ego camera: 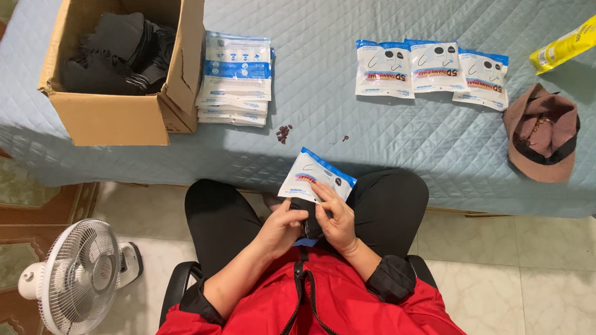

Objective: Inspecting and packaging black face masks into individual plastic bags

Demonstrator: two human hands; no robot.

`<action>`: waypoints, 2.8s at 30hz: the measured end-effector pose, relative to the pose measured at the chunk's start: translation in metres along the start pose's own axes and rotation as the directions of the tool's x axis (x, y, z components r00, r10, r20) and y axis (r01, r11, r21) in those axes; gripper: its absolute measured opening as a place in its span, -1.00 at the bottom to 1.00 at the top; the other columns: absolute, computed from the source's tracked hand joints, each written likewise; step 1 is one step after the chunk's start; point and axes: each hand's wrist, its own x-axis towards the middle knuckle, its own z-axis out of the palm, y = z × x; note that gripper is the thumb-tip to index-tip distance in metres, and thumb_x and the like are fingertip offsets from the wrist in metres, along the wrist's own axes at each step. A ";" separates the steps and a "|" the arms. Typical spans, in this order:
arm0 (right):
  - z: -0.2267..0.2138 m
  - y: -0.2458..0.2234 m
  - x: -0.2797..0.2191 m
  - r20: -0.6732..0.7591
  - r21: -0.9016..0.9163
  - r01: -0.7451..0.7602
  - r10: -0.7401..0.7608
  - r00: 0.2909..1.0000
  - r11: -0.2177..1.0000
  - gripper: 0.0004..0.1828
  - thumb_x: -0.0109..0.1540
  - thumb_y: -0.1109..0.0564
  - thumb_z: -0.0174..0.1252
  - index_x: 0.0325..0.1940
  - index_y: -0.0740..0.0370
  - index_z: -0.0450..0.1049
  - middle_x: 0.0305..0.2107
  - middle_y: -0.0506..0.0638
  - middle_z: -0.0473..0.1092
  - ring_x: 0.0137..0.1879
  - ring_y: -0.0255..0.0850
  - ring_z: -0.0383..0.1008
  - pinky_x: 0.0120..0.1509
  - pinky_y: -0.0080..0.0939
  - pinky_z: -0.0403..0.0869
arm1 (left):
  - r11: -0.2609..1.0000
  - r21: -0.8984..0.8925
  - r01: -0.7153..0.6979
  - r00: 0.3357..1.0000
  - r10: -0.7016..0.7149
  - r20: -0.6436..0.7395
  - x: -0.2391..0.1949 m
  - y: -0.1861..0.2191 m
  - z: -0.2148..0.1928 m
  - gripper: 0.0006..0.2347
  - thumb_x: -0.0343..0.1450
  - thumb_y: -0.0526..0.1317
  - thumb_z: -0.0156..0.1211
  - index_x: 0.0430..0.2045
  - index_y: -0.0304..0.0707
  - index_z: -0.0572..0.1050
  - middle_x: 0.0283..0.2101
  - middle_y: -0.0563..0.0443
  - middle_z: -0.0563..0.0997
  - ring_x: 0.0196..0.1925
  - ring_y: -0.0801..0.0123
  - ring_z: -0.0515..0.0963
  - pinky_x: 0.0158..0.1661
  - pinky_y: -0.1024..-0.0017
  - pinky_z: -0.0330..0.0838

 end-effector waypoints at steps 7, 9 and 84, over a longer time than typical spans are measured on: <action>0.006 -0.006 -0.005 0.022 0.090 -0.023 0.021 1.000 0.996 -0.82 0.27 0.28 0.21 -0.42 0.41 0.48 -0.01 0.32 0.57 0.14 0.33 0.54 0.24 0.33 0.46 | 0.997 0.076 -0.014 1.000 0.013 0.006 0.007 -0.003 0.004 -0.80 0.42 -0.37 0.27 -0.11 -0.27 0.48 -0.08 -0.05 0.55 -0.10 0.28 0.56 -0.06 0.27 0.49; 0.014 -0.011 -0.009 0.066 0.124 0.009 -0.017 0.998 0.992 -0.85 0.25 0.27 0.25 -0.41 0.37 0.52 0.01 0.28 0.57 0.14 0.31 0.55 0.23 0.33 0.47 | 0.979 0.198 -0.045 0.999 0.043 0.014 0.009 -0.005 0.000 -0.73 0.43 -0.33 0.25 -0.01 -0.27 0.41 0.02 -0.10 0.49 0.00 0.24 0.50 0.00 0.24 0.46; -0.067 0.040 0.004 0.540 0.072 -0.612 0.485 0.688 0.788 -0.56 0.40 0.05 0.10 -0.55 0.28 0.43 -0.64 0.06 0.40 -0.40 -0.31 0.30 -0.33 -0.17 0.44 | 0.569 0.746 -0.346 0.815 0.576 -0.061 0.021 0.047 -0.033 -0.86 0.40 -0.12 0.38 -0.25 -0.07 0.70 -0.54 0.18 0.60 -0.41 0.62 0.48 -0.33 0.57 0.46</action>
